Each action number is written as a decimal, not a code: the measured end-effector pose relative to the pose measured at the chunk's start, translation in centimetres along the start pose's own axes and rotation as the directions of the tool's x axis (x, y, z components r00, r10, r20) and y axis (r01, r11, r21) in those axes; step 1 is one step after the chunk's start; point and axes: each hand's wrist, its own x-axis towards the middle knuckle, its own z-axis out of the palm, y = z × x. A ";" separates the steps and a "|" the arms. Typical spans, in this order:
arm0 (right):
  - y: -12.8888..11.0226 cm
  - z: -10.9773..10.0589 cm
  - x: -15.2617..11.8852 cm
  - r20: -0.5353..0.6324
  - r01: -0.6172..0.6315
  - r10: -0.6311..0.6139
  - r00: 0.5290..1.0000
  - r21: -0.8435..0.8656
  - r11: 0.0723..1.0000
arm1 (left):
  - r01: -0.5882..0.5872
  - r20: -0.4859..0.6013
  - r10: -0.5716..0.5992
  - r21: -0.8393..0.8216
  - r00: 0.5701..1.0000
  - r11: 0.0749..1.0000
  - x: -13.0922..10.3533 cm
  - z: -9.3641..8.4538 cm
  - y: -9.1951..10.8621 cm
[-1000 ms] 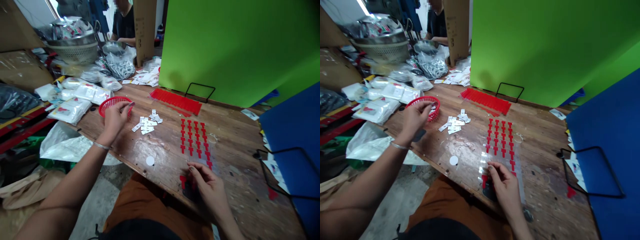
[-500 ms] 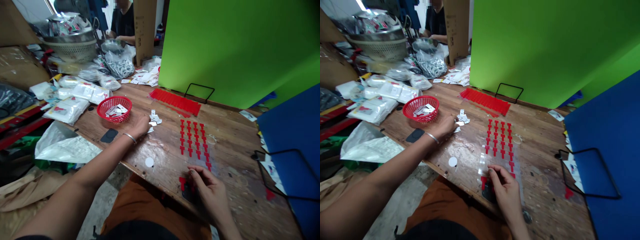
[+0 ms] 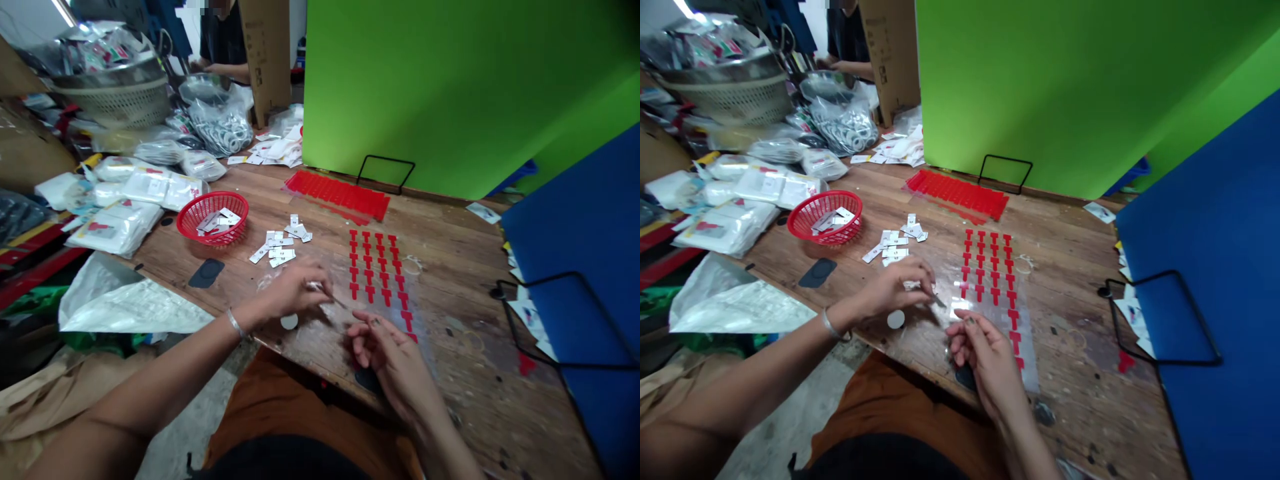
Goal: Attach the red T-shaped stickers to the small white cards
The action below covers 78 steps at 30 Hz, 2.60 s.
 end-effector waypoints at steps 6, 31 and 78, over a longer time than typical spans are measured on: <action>0.0 0.9 0.0 -0.012 -0.038 0.040 0.999 0.104 0.994 | 0.112 -0.080 -0.137 -0.257 0.987 0.960 -1.6 4.0 2.0; 0.6 -5.3 -1.0 0.176 0.343 -0.388 0.905 -0.840 0.420 | 0.382 -0.146 -0.353 0.394 0.924 0.836 -0.5 4.0 0.5; 0.7 -1.5 0.1 -0.213 0.120 -0.172 0.962 -0.236 0.964 | 0.476 -0.208 -0.432 0.262 0.878 0.840 -2.3 5.0 -0.5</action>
